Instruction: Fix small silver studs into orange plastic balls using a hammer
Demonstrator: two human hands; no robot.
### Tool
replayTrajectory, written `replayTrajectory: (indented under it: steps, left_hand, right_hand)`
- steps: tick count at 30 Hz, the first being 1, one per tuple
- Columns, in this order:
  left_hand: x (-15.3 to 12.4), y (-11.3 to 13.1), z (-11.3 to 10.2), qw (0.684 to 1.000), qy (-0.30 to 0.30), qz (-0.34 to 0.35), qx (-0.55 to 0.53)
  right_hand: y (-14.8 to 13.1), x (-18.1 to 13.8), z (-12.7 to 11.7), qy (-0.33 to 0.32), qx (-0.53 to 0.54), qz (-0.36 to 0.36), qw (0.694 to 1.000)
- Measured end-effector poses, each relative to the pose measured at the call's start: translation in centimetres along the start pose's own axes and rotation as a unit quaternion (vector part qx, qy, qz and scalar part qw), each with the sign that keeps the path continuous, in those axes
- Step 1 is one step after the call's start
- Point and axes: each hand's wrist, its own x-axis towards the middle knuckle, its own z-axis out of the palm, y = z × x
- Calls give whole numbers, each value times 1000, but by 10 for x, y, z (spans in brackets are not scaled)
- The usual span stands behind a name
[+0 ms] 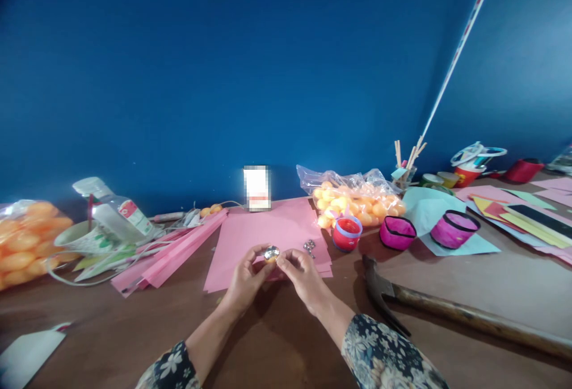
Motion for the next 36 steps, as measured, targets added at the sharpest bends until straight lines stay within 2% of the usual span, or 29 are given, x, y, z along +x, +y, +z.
replayTrajectory:
  steps: [36]
  left_hand:
    - [1, -7, -3, 1000, -11, 6, 16]
  right_hand:
    - [1, 1, -1, 7, 5, 1, 1000]
